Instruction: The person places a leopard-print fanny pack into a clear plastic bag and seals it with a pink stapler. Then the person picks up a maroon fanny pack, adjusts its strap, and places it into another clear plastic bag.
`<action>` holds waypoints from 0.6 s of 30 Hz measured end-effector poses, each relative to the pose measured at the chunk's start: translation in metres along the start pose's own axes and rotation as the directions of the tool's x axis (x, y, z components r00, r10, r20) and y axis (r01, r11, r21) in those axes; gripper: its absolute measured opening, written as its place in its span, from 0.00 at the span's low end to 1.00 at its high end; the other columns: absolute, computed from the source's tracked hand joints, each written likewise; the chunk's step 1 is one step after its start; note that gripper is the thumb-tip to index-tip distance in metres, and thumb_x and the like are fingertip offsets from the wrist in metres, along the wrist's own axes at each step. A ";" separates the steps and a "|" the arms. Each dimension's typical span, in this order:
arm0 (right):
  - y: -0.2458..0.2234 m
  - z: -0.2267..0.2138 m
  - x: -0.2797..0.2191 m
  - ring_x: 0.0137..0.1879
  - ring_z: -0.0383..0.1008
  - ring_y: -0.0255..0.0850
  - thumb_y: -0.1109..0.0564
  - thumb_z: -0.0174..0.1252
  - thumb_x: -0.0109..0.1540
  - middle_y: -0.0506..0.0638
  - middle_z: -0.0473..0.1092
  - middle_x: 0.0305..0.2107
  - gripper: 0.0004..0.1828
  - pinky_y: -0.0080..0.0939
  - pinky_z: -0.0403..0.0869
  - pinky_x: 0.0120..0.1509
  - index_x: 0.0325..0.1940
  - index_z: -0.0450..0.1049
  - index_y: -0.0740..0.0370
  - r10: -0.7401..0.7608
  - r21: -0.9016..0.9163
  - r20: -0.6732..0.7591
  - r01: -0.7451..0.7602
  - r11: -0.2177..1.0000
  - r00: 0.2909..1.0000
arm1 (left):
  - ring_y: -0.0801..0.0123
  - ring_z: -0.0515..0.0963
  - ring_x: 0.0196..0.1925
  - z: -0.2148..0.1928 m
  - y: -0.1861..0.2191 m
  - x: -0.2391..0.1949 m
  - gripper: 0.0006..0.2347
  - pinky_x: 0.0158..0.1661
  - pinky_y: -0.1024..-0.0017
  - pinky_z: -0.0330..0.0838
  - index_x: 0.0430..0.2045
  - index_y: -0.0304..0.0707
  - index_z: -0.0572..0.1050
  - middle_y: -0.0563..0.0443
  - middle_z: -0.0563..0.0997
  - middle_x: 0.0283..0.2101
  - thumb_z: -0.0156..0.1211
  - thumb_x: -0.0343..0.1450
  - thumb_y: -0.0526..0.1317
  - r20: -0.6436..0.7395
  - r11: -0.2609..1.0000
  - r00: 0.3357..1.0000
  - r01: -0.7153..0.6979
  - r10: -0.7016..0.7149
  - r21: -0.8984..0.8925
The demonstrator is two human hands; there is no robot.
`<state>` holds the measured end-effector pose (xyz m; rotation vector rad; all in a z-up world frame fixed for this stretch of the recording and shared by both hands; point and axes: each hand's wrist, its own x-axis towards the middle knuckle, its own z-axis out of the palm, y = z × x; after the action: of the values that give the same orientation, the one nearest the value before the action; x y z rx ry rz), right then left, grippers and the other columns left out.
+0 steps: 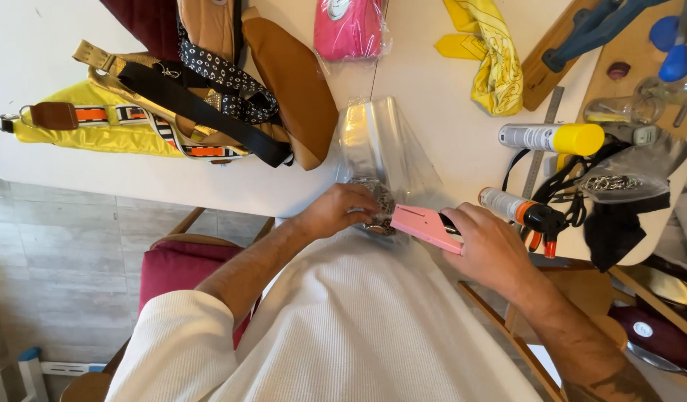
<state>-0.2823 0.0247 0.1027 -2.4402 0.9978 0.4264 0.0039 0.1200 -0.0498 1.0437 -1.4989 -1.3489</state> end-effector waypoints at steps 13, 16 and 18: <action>-0.025 -0.024 -0.003 0.46 0.72 0.49 0.43 0.66 0.49 0.48 0.65 0.36 0.34 0.50 0.73 0.46 0.56 0.74 0.59 -0.099 -0.303 -0.084 0.070 0.950 0.991 | 0.53 0.82 0.35 0.003 0.040 0.024 0.04 0.39 0.62 0.78 0.32 0.33 0.83 0.44 0.80 0.33 0.61 0.74 0.30 -0.110 0.915 0.952 -0.237 0.286 0.327; -0.030 -0.029 -0.007 0.47 0.71 0.49 0.42 0.65 0.50 0.50 0.64 0.37 0.36 0.51 0.72 0.48 0.58 0.73 0.60 -0.084 -0.327 -0.094 0.049 0.944 0.992 | 0.56 0.83 0.37 0.005 0.039 0.027 0.03 0.40 0.63 0.78 0.31 0.37 0.82 0.48 0.80 0.33 0.62 0.74 0.34 -0.106 0.897 0.948 -0.241 0.299 0.372; -0.036 -0.033 -0.010 0.46 0.71 0.50 0.44 0.67 0.46 0.50 0.63 0.36 0.36 0.51 0.71 0.47 0.56 0.73 0.61 -0.104 -0.368 -0.162 0.038 0.929 0.981 | 0.54 0.82 0.35 0.009 0.034 0.029 0.05 0.39 0.60 0.78 0.30 0.37 0.80 0.48 0.79 0.31 0.61 0.75 0.36 -0.118 0.870 0.930 -0.272 0.347 0.411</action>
<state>-0.2591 0.0356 0.1459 -2.8830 0.9683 0.4019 -0.0144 0.0975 -0.0150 1.0776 -1.7415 -0.7188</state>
